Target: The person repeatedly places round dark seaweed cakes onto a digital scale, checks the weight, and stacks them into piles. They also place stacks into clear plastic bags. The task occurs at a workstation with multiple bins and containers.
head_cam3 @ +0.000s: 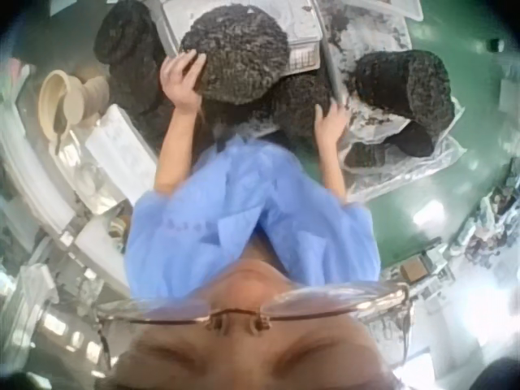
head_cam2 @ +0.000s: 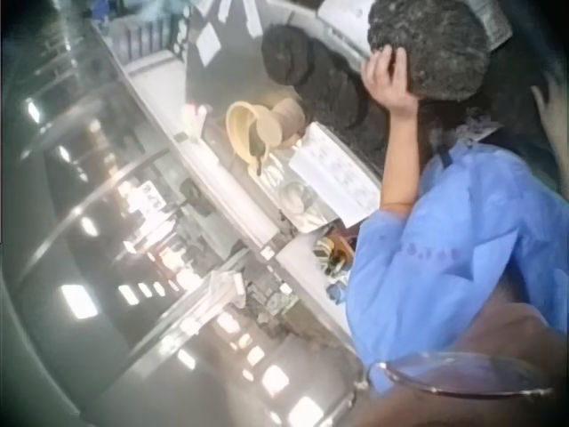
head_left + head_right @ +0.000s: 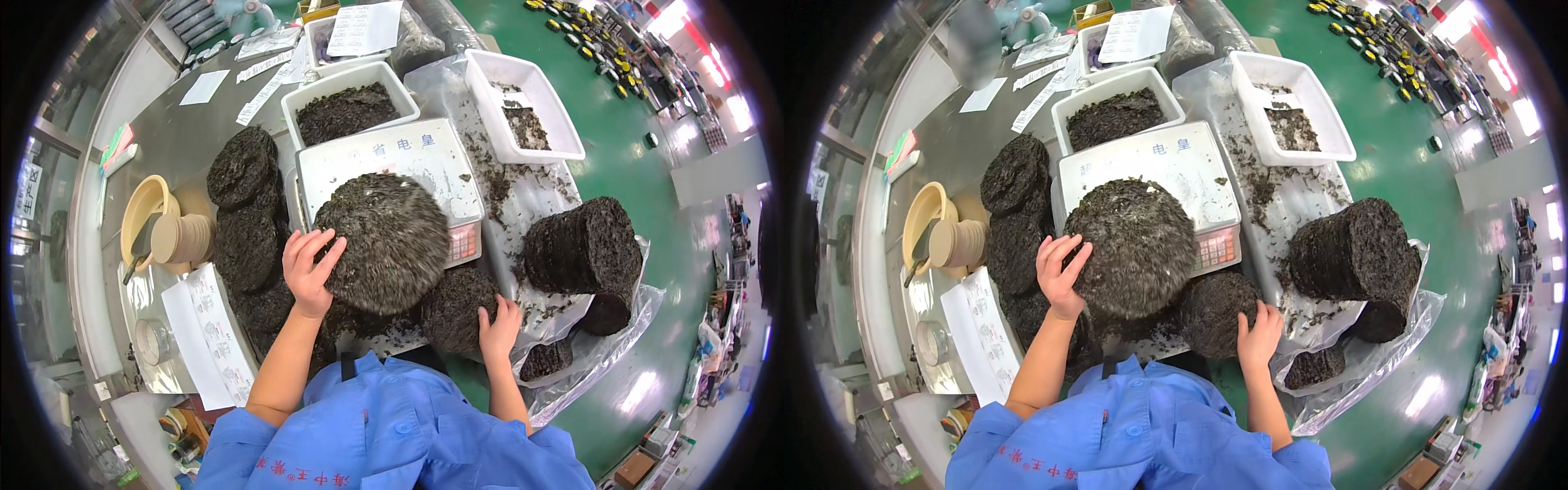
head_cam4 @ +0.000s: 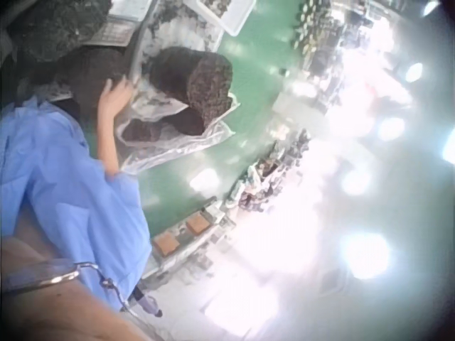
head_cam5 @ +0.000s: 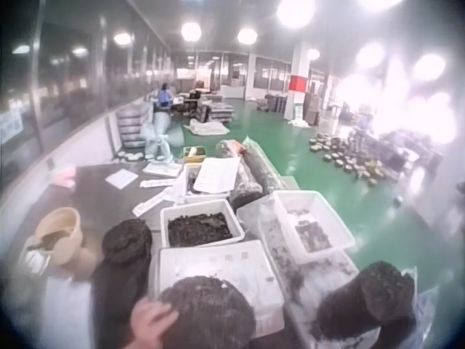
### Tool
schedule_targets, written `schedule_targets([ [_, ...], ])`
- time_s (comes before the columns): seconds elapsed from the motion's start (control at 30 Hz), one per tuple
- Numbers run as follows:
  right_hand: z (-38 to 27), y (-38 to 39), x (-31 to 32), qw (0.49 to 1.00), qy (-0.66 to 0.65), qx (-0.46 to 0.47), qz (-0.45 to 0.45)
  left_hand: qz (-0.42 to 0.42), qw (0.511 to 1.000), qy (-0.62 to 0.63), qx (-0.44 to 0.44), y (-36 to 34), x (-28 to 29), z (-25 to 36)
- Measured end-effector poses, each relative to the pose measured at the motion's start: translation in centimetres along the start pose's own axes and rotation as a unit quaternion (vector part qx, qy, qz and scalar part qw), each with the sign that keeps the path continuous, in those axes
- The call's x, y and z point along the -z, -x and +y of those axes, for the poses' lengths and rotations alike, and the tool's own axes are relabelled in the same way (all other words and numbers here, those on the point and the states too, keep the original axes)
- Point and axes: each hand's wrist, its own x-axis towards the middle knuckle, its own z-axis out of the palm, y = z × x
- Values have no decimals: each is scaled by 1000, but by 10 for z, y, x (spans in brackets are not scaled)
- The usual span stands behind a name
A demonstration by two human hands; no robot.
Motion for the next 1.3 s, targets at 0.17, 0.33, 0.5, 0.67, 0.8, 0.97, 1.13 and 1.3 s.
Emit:
schedule_targets([
  [0.17,16,33,-26,996,-9,-90,-17,-75,996,-55,-11,24,-3,-12],
  [0.33,13,28,-23,984,-41,-174,8,-89,995,-31,-17,22,-3,-6],
  [0.5,1,24,5,948,-206,-242,5,94,927,264,251,4,-2,-13],
  [0.67,6,25,55,824,-517,-230,-21,-55,914,100,388,-10,-8,-37],
  [0.8,-18,25,87,766,-597,-236,13,-134,971,153,127,-20,4,54],
  [0.97,-29,26,68,655,-718,-234,-31,-256,913,187,-256,31,1,101],
  [1.13,21,30,-4,966,-188,-169,-48,-99,842,442,293,37,-4,74],
  [1.3,41,55,-52,986,-38,-159,-22,30,812,434,388,3,4,1],
])
